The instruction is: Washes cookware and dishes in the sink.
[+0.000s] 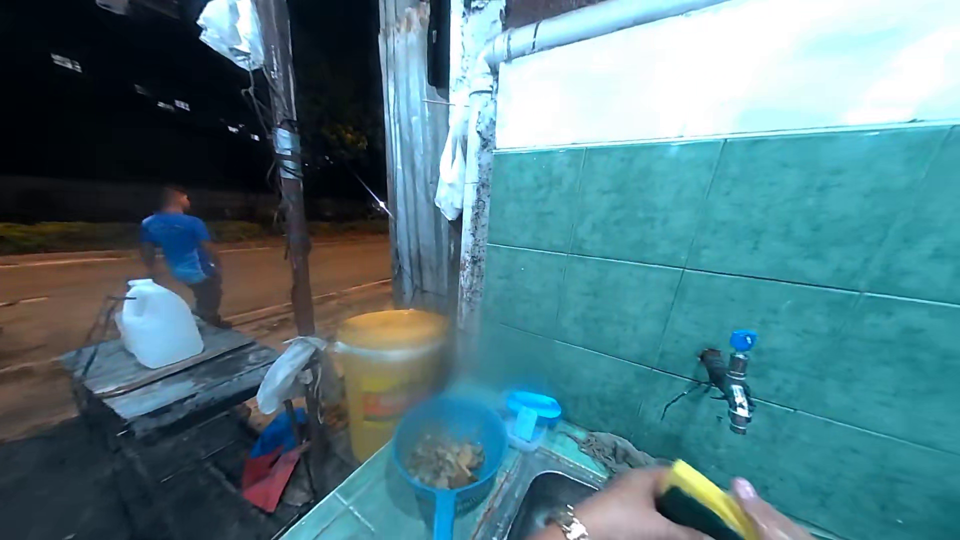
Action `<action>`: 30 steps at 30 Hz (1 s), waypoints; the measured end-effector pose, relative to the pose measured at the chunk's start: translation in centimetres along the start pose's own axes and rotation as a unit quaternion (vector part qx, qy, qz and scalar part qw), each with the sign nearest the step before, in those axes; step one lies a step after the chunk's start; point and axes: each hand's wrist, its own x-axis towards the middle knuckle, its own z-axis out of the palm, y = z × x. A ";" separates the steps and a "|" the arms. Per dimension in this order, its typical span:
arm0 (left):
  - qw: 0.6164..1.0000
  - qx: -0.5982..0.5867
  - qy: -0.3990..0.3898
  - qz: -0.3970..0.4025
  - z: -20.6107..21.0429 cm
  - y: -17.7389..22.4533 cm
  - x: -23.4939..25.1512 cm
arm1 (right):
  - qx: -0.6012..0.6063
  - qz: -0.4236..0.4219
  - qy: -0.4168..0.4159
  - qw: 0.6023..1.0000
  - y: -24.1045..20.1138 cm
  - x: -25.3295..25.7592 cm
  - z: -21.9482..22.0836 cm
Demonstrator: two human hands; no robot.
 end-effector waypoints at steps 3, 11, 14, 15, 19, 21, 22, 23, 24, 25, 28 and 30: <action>0.987 0.049 0.135 -0.074 -4.6 1.0 -0.7 | -0.231 -0.121 0.025 0.965 -2.5 2.3 -1.8; 0.909 0.114 0.321 -0.240 -16.7 -1.3 0.1 | -0.315 -0.172 0.221 0.907 -9.0 9.1 -5.4; 0.879 0.217 0.321 -0.280 -17.4 -1.9 -0.5 | -0.348 -0.105 0.202 0.910 -10.3 11.1 -5.2; 0.877 0.241 0.313 -0.275 -17.2 -1.7 -0.8 | -0.363 -0.080 0.200 0.907 -10.7 11.6 -5.0; 0.885 0.307 0.291 -0.193 -14.4 -0.5 -1.7 | -0.410 -0.015 0.217 0.886 -11.8 12.9 -4.0; 0.904 0.310 0.238 -0.171 -12.3 0.0 -1.9 | -0.424 -0.001 0.223 0.878 -12.4 13.0 -3.5; 0.915 0.309 0.199 -0.169 -11.1 0.2 -2.1 | -0.432 0.005 0.222 0.874 -12.7 13.0 -3.3; 0.921 0.313 0.157 -0.169 -9.6 0.3 -2.4 | -0.435 0.009 0.216 0.874 -12.9 13.1 -3.2; 0.925 0.319 0.119 -0.167 -8.0 0.1 -2.7 | -0.429 0.013 0.206 0.879 -13.1 13.3 -3.3; 0.927 0.324 0.085 -0.167 -6.2 -0.3 -3.1 | -0.413 0.010 0.193 0.890 -13.0 13.6 -3.8; 0.929 0.320 0.034 -0.184 -1.2 -2.5 -4.1 | -0.358 -0.066 0.142 0.921 -11.1 15.4 -6.6; 0.927 0.312 0.057 -0.199 1.5 -4.5 -4.5 | -0.323 -0.122 0.118 0.931 -9.5 16.5 -7.9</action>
